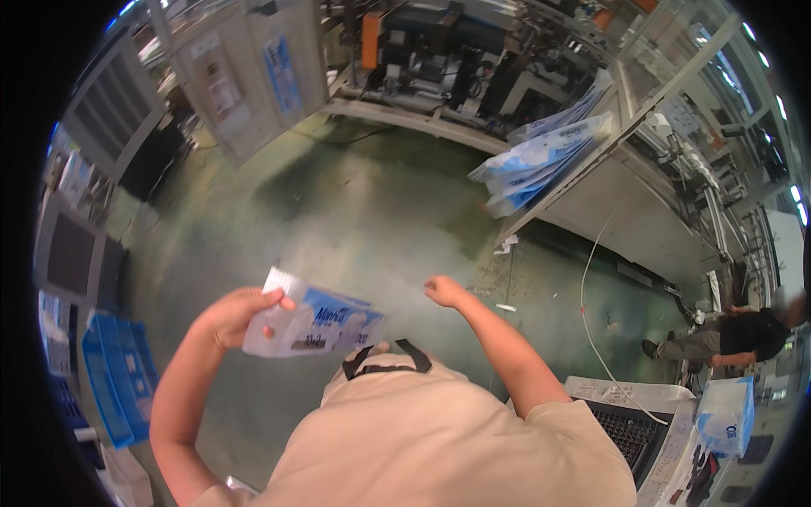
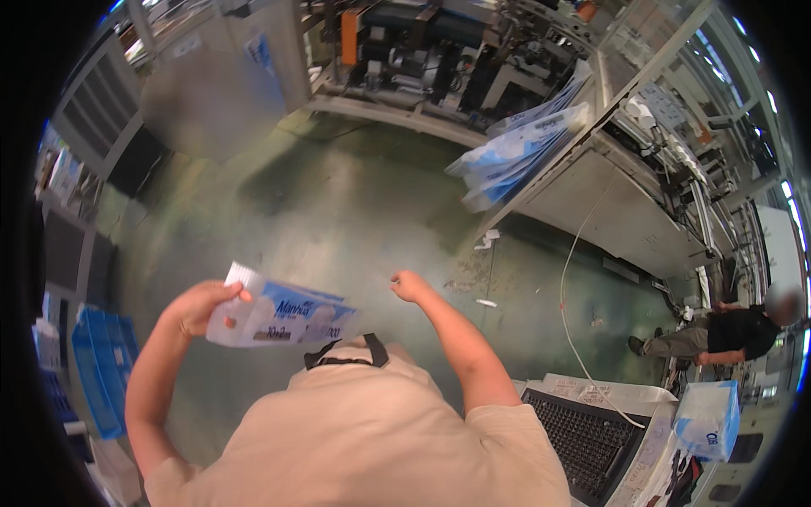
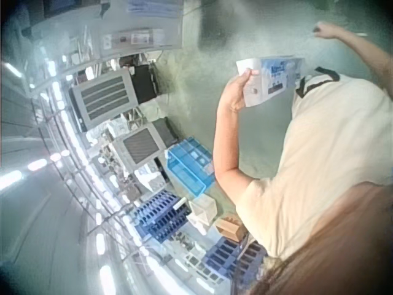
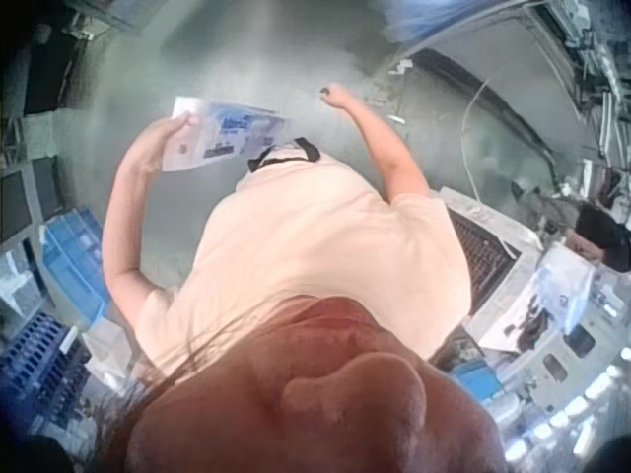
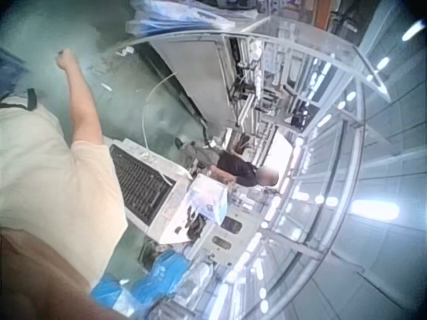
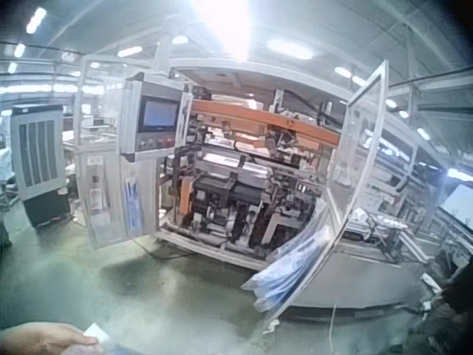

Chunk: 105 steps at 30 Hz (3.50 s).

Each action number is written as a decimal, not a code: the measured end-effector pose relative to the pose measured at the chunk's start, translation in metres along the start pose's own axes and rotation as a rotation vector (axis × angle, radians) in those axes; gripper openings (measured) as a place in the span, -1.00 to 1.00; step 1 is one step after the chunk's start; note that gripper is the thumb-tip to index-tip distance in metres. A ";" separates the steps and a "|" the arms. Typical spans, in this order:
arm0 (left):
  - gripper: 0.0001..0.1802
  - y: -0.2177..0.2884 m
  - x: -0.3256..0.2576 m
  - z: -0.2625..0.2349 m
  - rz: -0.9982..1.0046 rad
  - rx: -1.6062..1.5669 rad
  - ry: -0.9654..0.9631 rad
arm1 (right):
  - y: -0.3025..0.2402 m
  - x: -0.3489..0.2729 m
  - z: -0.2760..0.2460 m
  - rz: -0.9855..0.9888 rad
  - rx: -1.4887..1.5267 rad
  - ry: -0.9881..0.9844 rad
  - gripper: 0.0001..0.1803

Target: The person collects plastic components from a blue crate, places them into plastic bags, and then hangs the filled bags on a rack attached to a machine.

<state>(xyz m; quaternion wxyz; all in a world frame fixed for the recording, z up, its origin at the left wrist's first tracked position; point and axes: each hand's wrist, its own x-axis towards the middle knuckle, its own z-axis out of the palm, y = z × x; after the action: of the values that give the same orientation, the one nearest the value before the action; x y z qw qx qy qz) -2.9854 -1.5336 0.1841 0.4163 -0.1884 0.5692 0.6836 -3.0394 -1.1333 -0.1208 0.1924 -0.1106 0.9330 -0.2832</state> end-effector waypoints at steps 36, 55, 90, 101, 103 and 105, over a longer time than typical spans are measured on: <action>-0.78 0.330 0.369 0.021 0.000 -0.449 -0.154 | 0.196 0.189 -0.475 0.877 0.293 2.324 -0.45; -0.82 0.318 0.384 0.004 0.078 -0.457 -0.031 | 0.214 0.194 -0.494 0.953 0.097 2.192 -0.62; -0.76 0.494 0.399 0.128 0.166 1.245 -0.389 | -0.083 0.275 -0.382 -0.048 1.106 0.066 -0.70; -0.30 0.479 0.341 0.115 0.053 1.247 -0.624 | -0.134 0.285 -0.386 -0.189 0.906 0.038 -0.68; -0.33 0.476 0.336 0.111 0.189 1.258 -0.677 | -0.142 0.291 -0.381 -0.219 0.864 0.035 -0.67; -0.31 0.474 0.334 0.109 0.198 1.448 -0.585 | -0.146 0.296 -0.376 -0.212 0.874 0.044 -0.69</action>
<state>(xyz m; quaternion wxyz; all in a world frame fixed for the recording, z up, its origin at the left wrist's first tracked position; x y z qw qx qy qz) -3.5283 -1.3162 0.2651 0.5055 0.3686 0.7545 0.1985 -3.4503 -1.1633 0.1629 0.1710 -0.1081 0.7132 -0.6711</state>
